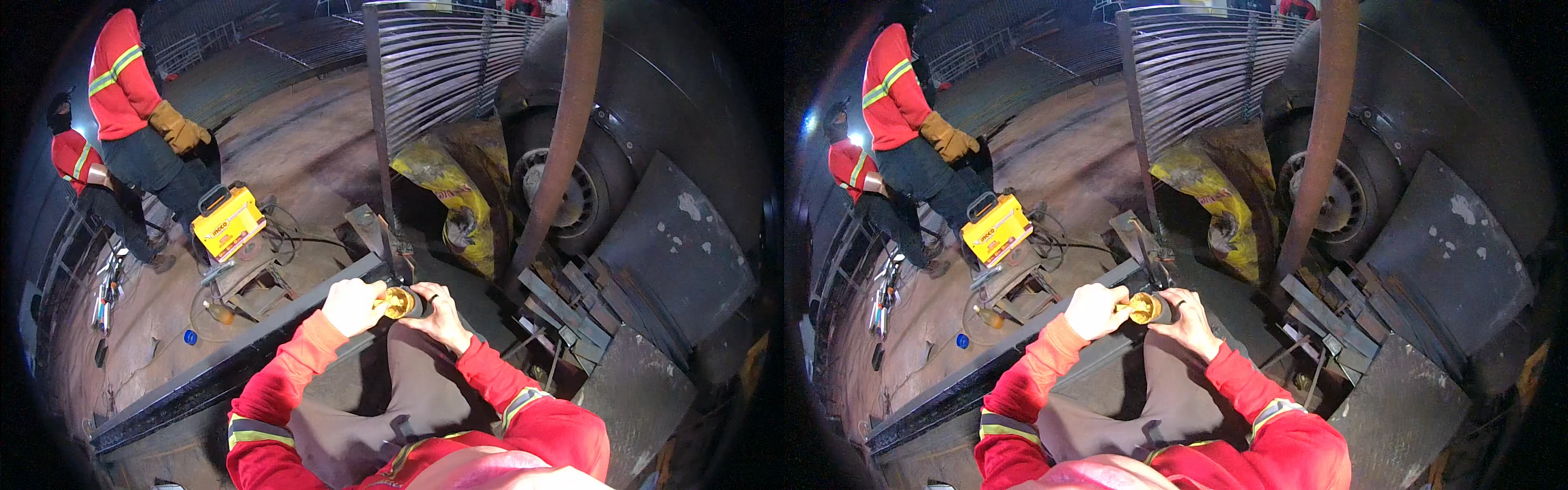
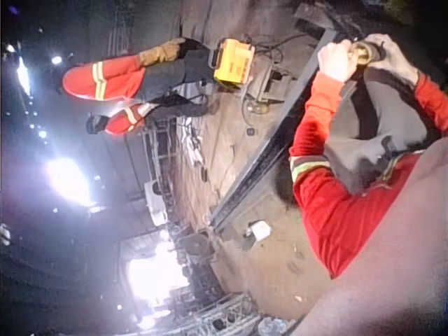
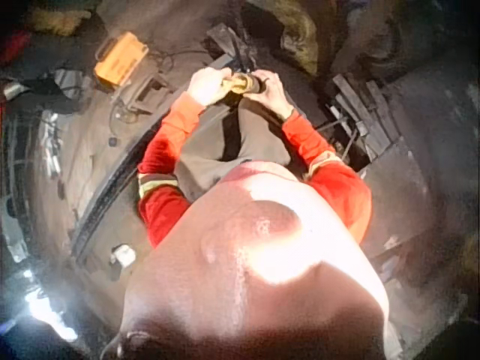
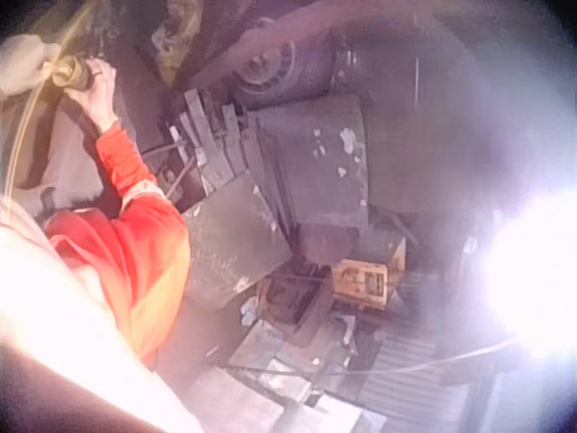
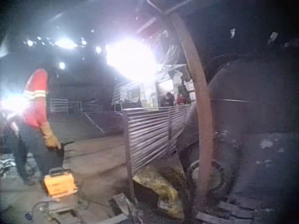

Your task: The person applies a yellow paste-like substance to a long, curved metal beam using a small brush. They repeatedly dip the brush into a small container held in the other hand to reload the paste and spread it along the beam's surface.

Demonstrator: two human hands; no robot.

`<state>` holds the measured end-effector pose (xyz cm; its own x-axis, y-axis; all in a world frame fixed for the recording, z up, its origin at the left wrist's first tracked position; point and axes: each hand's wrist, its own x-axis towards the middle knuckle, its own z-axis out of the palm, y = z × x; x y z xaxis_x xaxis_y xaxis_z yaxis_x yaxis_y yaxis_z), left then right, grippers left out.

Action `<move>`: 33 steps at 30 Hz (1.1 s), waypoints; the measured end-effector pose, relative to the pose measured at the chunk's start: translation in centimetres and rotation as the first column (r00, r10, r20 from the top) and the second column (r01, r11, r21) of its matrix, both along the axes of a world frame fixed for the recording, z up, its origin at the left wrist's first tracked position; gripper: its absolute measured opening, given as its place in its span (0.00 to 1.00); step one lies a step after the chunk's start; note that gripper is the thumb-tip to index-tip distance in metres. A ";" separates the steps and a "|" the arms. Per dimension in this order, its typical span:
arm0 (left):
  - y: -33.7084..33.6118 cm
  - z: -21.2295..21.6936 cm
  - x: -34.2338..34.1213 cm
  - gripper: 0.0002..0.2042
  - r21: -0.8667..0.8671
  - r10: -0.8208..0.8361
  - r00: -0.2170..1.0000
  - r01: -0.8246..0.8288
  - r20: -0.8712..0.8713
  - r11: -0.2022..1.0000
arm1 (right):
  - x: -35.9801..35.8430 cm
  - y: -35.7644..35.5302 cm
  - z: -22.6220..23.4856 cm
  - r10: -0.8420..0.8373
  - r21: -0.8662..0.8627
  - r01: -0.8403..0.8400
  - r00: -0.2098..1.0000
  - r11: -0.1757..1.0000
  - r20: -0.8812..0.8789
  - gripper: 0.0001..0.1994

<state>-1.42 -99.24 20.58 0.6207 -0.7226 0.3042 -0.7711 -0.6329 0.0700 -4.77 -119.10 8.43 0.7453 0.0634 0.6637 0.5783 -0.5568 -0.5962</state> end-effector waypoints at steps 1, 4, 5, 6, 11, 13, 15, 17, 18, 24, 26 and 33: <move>-0.1 -0.8 -0.6 0.11 0.005 0.012 0.997 -0.013 0.070 1.000 | 0.0 0.1 -0.2 0.013 -0.007 -0.013 1.000 1.000 -0.001 0.33; -0.2 -1.9 -0.9 0.10 -0.026 0.017 0.996 -0.015 0.091 1.000 | 0.0 0.3 0.1 -0.023 -0.024 0.025 0.995 0.999 0.099 0.33; 0.0 -2.3 -1.3 0.10 0.015 0.040 0.998 -0.041 0.046 0.999 | -0.3 0.4 -0.6 -0.030 -0.005 0.031 0.991 1.000 0.132 0.33; 0.2 -2.0 -1.0 0.10 -0.026 0.007 1.000 -0.008 -0.012 1.000 | -0.1 0.1 -0.6 -0.015 -0.013 0.017 0.990 1.000 0.139 0.32; 2.5 -3.6 1.0 0.11 -0.317 -0.003 0.899 -0.152 -0.439 0.936 | -0.2 0.6 -0.6 -0.032 -0.029 0.037 0.989 0.999 0.145 0.31; 4.8 -5.5 0.9 0.12 -0.491 -0.182 0.614 -0.383 -0.768 0.782 | -0.6 1.4 -0.2 -0.066 -0.022 0.068 0.995 0.997 0.071 0.31; 5.2 -4.0 -0.7 0.10 -0.407 -0.129 0.464 -0.570 -0.877 0.714 | -0.8 1.6 0.0 -0.102 -0.060 0.103 0.994 0.993 0.028 0.33; 6.0 -4.7 -1.4 0.09 -0.382 -0.121 0.405 -0.664 -0.907 0.643 | -0.5 1.7 -0.4 -0.117 -0.060 0.117 0.993 0.991 0.000 0.33; 6.5 -5.2 -1.8 0.09 -0.365 -0.119 0.374 -0.706 -0.920 0.606 | -0.7 1.8 -0.7 -0.118 -0.045 0.117 0.993 0.992 -0.025 0.33; 7.9 -7.0 -3.0 0.09 -0.438 -0.322 0.311 -0.756 -0.894 0.486 | -0.3 2.1 -1.4 -0.129 -0.018 0.128 0.989 0.992 -0.074 0.33; 8.0 -7.6 -3.2 0.09 -0.463 -0.255 0.387 -0.727 -0.886 0.508 | -0.2 2.0 -1.6 -0.149 -0.009 0.149 0.984 0.989 -0.099 0.33; 7.9 -10.0 -3.6 0.08 -0.563 0.213 0.863 -0.468 -0.459 0.681 | -0.2 2.1 -1.4 -0.146 -0.015 0.145 0.982 0.989 -0.118 0.32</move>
<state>-5.02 -91.36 10.55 0.9321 -0.1464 0.3314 -0.3555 -0.5464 0.7583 -5.01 -117.00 7.06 0.8205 -0.0471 0.5697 0.4162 -0.6339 -0.6519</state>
